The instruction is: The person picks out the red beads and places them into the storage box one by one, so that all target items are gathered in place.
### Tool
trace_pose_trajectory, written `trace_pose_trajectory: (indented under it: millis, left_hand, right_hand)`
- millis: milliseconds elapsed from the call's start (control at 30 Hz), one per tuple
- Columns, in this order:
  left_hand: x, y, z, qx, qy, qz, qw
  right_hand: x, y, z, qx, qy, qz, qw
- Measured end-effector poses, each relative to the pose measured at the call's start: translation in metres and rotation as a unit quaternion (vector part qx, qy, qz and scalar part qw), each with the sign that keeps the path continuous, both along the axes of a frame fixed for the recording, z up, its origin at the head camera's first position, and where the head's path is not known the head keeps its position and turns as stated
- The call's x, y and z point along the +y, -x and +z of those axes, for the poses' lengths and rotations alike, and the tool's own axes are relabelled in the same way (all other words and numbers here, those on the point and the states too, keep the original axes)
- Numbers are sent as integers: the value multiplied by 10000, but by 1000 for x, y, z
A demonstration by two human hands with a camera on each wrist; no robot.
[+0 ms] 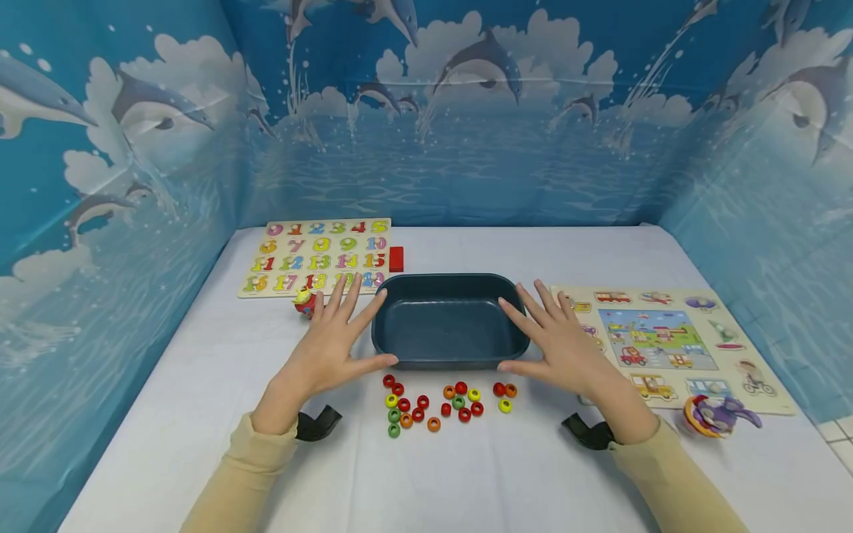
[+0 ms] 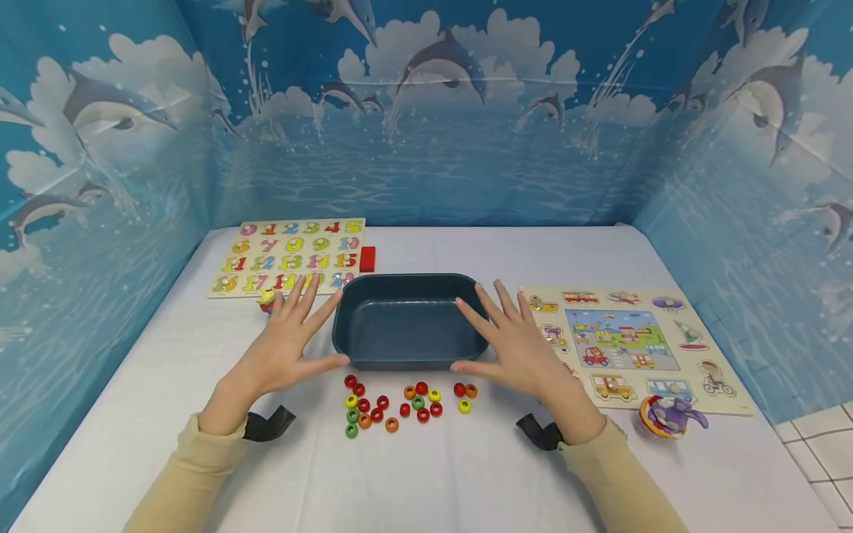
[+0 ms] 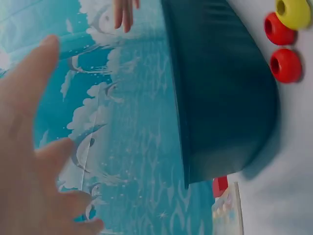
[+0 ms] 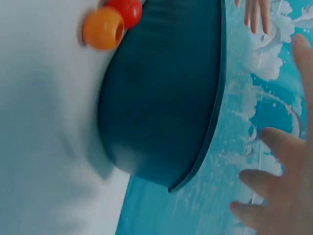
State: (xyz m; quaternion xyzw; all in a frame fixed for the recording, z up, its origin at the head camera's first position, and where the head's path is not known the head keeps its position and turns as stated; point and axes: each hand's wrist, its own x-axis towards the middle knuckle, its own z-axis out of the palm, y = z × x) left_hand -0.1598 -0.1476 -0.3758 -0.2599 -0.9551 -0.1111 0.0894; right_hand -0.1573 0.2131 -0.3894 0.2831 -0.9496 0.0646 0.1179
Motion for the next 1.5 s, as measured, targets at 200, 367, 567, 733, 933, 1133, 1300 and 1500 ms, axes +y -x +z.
trace_pose_trajectory:
  millis: [200, 367, 567, 733, 933, 1133, 1300, 1500]
  left_hand:
    - [-5, -2, -11, -112, -1803, -322, 9830]
    - [-2, -3, -37, -602, -3441, -231, 9367]
    - [10, -7, -47, -1738, -5047, -545, 8439]
    - [16, -5, -54, -2434, -5438, -534, 8014]
    - [17, -3, -63, -2769, -5245, -526, 8034]
    - [18, -3, -69, -2665, -5361, -526, 7993]
    - [20, -5, -70, -2459, -5407, -490, 8030]
    - [24, -7, -72, -2266, -5347, -341, 8134]
  right_hand:
    - [-7, -17, 3, 113, 1620, 703, 9842]
    - [-12, -35, 1, -59, 3294, 1186, 9367]
    - [-11, -46, -8, -1157, 3711, 1208, 9134]
    - [-4, -38, -40, -1774, 3340, 937, 9210]
    - [-5, -35, -61, -1577, 3413, 972, 9215]
    - [-8, -36, -71, -1515, 3331, 761, 9275]
    - [-13, -38, -74, -1375, 3059, 560, 9404]
    - [-20, -42, -78, -1094, 3011, 292, 9469]
